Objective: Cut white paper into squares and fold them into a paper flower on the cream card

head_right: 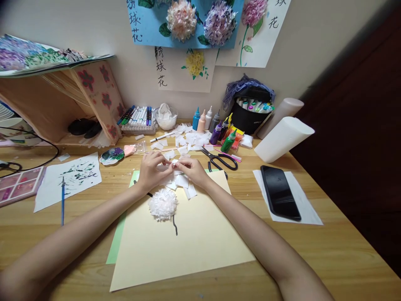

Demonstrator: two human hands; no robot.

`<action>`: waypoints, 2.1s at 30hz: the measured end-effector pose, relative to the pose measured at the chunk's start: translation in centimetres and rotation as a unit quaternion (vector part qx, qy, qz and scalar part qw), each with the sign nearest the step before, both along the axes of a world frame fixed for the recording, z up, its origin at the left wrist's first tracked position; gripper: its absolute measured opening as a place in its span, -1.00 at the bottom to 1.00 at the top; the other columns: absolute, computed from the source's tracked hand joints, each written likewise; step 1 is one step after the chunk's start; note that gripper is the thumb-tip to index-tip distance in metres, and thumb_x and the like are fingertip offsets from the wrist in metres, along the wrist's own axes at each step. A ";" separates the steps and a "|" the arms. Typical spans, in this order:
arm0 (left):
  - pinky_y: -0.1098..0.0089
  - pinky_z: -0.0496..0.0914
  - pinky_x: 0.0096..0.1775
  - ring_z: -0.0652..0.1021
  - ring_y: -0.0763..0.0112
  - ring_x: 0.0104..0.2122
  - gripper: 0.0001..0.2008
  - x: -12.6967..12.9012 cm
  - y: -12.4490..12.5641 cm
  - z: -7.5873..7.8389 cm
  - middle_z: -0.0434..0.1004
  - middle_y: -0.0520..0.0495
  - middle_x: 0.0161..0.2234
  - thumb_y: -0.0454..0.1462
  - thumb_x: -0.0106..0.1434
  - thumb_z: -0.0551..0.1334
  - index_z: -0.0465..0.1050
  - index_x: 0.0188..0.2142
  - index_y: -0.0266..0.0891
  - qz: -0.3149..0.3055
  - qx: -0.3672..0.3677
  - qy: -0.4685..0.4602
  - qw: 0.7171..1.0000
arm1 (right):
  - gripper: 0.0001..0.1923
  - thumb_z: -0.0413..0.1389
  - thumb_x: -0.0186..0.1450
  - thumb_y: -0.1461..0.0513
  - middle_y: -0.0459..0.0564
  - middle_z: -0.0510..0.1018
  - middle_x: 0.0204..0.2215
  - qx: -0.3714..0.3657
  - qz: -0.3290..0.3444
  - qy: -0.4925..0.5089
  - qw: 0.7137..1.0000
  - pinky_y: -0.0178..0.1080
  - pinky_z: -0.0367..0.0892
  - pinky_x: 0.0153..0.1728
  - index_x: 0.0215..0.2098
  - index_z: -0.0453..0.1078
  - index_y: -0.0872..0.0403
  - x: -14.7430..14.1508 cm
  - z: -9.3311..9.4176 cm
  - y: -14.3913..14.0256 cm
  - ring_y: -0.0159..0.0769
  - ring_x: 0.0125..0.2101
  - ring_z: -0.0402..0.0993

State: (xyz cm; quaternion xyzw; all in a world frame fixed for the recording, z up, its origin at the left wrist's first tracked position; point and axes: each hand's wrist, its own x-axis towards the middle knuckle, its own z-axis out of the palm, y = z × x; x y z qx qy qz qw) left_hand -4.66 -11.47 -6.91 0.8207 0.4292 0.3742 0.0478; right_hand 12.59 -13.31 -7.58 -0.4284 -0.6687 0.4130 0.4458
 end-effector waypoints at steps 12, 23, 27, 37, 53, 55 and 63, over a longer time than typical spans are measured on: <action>0.29 0.18 -0.23 0.37 0.34 -0.33 -0.85 0.0 0.0 0.1 0.37 0.03 -0.50 -0.23 0.11 0.20 0.35 -0.55 -0.20 -0.009 -0.006 -0.005 1.000 | -0.76 0.15 0.15 0.11 -0.02 0.45 -0.45 -0.024 -0.011 0.003 1.000 -0.29 0.18 -0.43 -0.38 0.49 0.13 -0.1 -0.1 -0.1 -0.35 -0.42 0.31; 0.29 0.20 -0.21 0.36 0.34 -0.34 -0.83 0.0 0.1 0.0 0.37 0.01 -0.50 -0.21 0.12 0.19 0.37 -0.55 -0.19 -0.011 -0.008 -0.007 1.000 | -0.74 0.14 0.16 0.09 -0.02 0.47 -0.47 -0.020 -0.007 -0.001 1.000 -0.30 0.20 -0.42 -0.40 0.49 0.13 0.0 -0.2 0.0 -0.35 -0.43 0.33; 0.29 0.20 -0.22 0.36 0.35 -0.34 -0.83 0.0 0.1 0.0 0.37 0.01 -0.50 -0.20 0.12 0.19 0.39 -0.55 -0.19 -0.011 -0.008 -0.007 1.000 | -0.76 0.14 0.16 0.10 -0.02 0.48 -0.47 -0.019 -0.011 0.005 1.000 -0.29 0.21 -0.41 -0.41 0.49 0.12 0.0 -0.2 0.0 -0.33 -0.42 0.35; 0.29 0.20 -0.20 0.39 0.32 -0.29 -0.87 0.0 0.0 0.2 0.41 0.00 -0.45 -0.20 0.13 0.20 0.44 -0.48 -0.17 -0.012 -0.016 -0.008 1.000 | -0.79 0.19 0.09 0.12 -0.02 0.50 -0.48 -0.032 -0.045 0.026 0.998 -0.29 0.21 -0.45 -0.46 0.47 0.13 -0.1 -0.7 0.4 -0.35 -0.48 0.35; 0.32 0.18 -0.25 0.45 0.39 -0.37 -0.86 0.2 0.0 0.1 0.50 0.06 -0.51 -0.24 0.13 0.19 0.41 -0.53 -0.19 -0.033 0.034 0.010 0.999 | -0.82 0.16 0.14 0.16 -0.07 0.41 -0.57 0.041 -0.072 -0.045 0.996 -0.32 0.09 -0.55 -0.50 0.45 0.12 -0.2 0.0 -0.2 -0.43 -0.57 0.17; 0.32 0.18 -0.25 0.45 0.39 -0.38 -0.86 0.2 0.0 0.1 0.49 0.07 -0.51 -0.25 0.13 0.19 0.40 -0.54 -0.19 -0.032 0.036 0.009 0.999 | -0.83 0.16 0.14 0.17 -0.08 0.40 -0.57 0.042 -0.072 -0.050 0.995 -0.32 0.08 -0.55 -0.51 0.44 0.13 -0.3 0.1 -0.3 -0.43 -0.57 0.17; 0.32 0.21 -0.23 0.44 0.37 -0.35 -0.87 0.1 -0.1 0.1 0.48 0.05 -0.50 -0.26 0.11 0.20 0.37 -0.55 -0.21 -0.022 0.021 -0.009 1.000 | -0.87 0.13 0.14 0.22 -0.09 0.40 -0.57 0.040 -0.076 -0.049 0.995 -0.33 0.07 -0.54 -0.52 0.41 0.13 -0.2 -0.1 -0.1 -0.44 -0.57 0.16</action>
